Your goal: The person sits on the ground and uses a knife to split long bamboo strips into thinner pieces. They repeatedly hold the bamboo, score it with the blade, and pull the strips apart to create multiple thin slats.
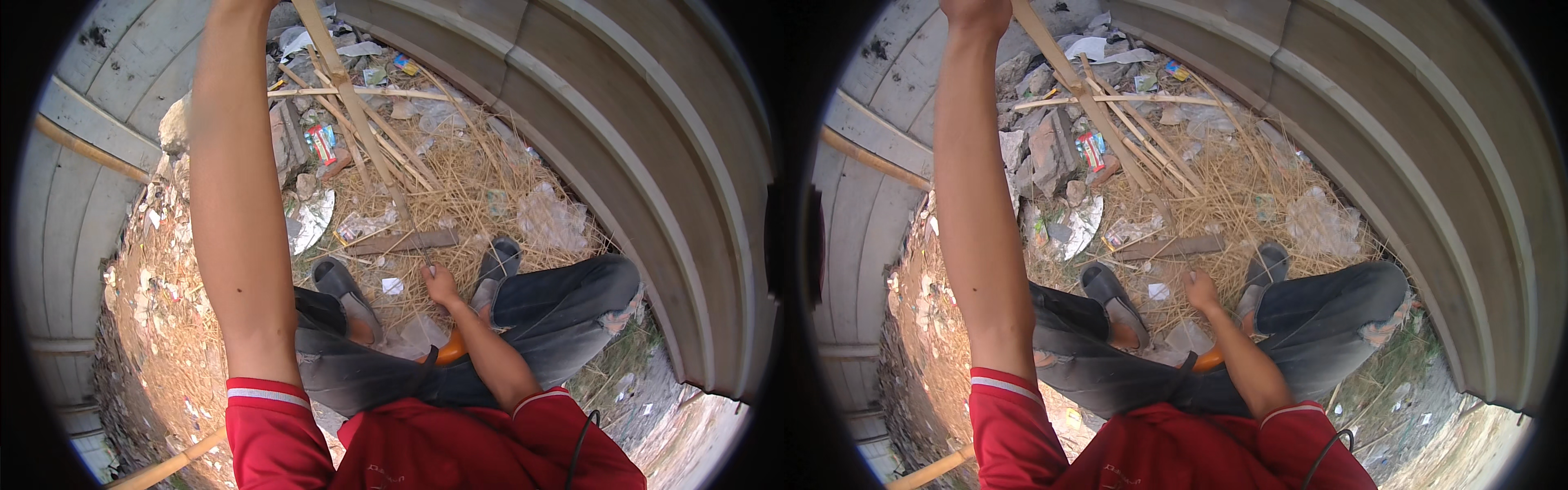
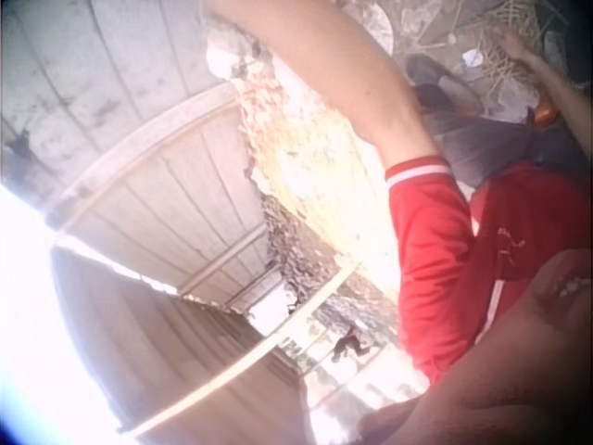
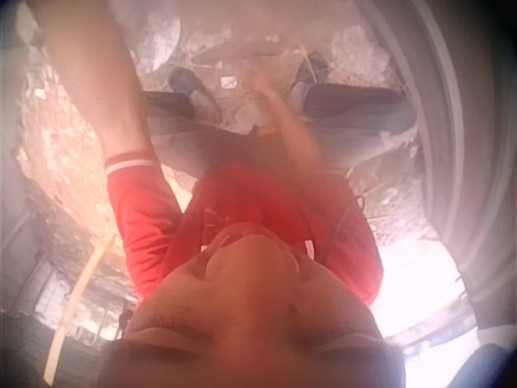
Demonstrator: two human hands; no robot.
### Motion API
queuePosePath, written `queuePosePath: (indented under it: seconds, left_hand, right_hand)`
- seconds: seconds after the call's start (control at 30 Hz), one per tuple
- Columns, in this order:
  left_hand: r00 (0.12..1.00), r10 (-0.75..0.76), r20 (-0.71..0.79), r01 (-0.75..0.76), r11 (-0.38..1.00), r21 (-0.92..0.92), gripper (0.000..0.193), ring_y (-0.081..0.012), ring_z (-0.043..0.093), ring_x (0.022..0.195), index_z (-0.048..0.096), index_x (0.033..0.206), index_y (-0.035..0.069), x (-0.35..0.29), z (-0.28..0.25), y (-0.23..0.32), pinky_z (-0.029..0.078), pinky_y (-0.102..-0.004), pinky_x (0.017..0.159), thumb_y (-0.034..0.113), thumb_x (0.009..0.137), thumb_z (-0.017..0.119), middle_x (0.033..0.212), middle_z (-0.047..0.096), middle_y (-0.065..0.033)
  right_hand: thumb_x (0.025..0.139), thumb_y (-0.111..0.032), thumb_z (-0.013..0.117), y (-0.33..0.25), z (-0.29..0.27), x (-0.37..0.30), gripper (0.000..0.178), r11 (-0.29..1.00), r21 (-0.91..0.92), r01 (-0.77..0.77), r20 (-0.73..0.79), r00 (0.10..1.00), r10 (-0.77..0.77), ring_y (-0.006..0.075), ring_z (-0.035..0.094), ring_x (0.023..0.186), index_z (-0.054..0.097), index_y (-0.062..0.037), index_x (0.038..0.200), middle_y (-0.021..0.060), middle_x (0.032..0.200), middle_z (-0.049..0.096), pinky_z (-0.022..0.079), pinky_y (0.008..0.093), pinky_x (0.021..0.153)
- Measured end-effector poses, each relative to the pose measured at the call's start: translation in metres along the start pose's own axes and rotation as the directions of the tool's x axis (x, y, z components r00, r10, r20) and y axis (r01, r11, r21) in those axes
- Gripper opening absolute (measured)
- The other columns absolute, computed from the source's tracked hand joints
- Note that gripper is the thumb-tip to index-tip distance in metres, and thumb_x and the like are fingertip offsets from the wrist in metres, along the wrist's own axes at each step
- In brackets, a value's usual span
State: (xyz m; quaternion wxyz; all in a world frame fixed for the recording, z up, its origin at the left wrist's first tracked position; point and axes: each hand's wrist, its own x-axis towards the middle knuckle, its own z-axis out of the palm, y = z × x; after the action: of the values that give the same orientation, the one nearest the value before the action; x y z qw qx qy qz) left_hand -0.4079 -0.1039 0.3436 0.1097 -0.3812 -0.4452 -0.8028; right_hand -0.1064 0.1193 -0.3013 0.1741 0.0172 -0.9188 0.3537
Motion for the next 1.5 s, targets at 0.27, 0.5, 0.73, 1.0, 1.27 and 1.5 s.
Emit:
queuePosePath:
  seconds: [0.27,0.5,0.73,1.0,1.27,1.5]
  left_hand:
    - [0.928,0.291,-0.233,-0.174,0.891,0.42,0.044,-0.0055,0.026,0.046,0.047,0.083,0.014,-0.033,0.03,0.002,0.023,-0.0242,0.044,0.052,0.104,0.051,0.059,0.028,0.0095]
    - [0.913,0.323,-0.248,-0.177,0.864,0.471,0.043,-0.0055,0.027,0.046,0.048,0.084,0.013,-0.042,0.01,0.012,0.023,-0.0244,0.044,0.051,0.104,0.052,0.058,0.028,0.0092]
    - [0.909,0.32,-0.267,-0.174,0.874,0.454,0.043,-0.0056,0.027,0.045,0.049,0.082,0.013,-0.029,0.025,0.012,0.022,-0.0247,0.044,0.05,0.104,0.052,0.058,0.029,0.0092]
    - [0.875,0.382,-0.298,-0.179,0.827,0.534,0.043,-0.0049,0.03,0.045,0.05,0.082,0.013,-0.034,0.018,0.003,0.023,-0.0246,0.043,0.049,0.105,0.051,0.058,0.032,0.0093]
    - [0.845,0.408,-0.347,-0.132,0.787,0.603,0.046,-0.0052,0.034,0.045,0.05,0.076,0.014,-0.028,0.031,-0.009,0.026,-0.0254,0.042,0.05,0.105,0.051,0.057,0.036,0.0083]
    - [0.753,0.551,-0.36,-0.122,0.654,0.746,0.047,-0.0066,0.036,0.044,0.051,0.074,0.015,-0.042,0.02,0.007,0.028,-0.0259,0.041,0.05,0.105,0.05,0.056,0.04,0.0065]
  right_hand:
    - [0.103,-0.047,0.054,-0.062,-0.091,0.093,0.042,-0.042,0.298,-0.954,0.858,0.248,0.45,0.0127,0.044,0.042,0.058,-0.0062,0.098,-0.0001,0.06,0.047,0.038,0.0296,0.04]
    - [0.103,-0.041,0.056,-0.119,-0.096,0.083,0.045,0.617,0.561,-0.552,0.426,0.831,0.357,0.0182,0.055,0.056,0.058,0.0031,0.094,0.0092,0.067,0.055,0.048,0.0337,0.056]
    - [0.101,-0.043,0.059,-0.037,0.002,-0.011,0.041,0.772,0.283,-0.57,0.438,0.792,0.425,0.0151,0.048,0.041,0.054,-0.0032,0.091,0.0037,0.06,0.049,0.042,0.0332,0.04]
    - [0.102,-0.041,0.058,-0.162,-0.096,0.087,0.042,0.633,0.445,-0.633,0.556,0.75,0.359,0.0193,0.056,0.047,0.054,-0.0003,0.092,0.009,0.066,0.057,0.046,0.0362,0.045]
    - [0.101,-0.038,0.058,-0.097,-0.038,0.033,0.045,0.922,0.224,-0.315,0.245,0.934,0.259,0.0373,0.067,0.076,0.06,0.0066,0.105,0.0215,0.08,0.068,0.052,0.0449,0.073]
    - [0.103,-0.04,0.056,-0.19,-0.151,0.137,0.044,0.702,0.436,-0.563,0.528,0.792,0.308,0.0243,0.062,0.065,0.06,0.0034,0.104,0.0163,0.073,0.062,0.049,0.0381,0.063]
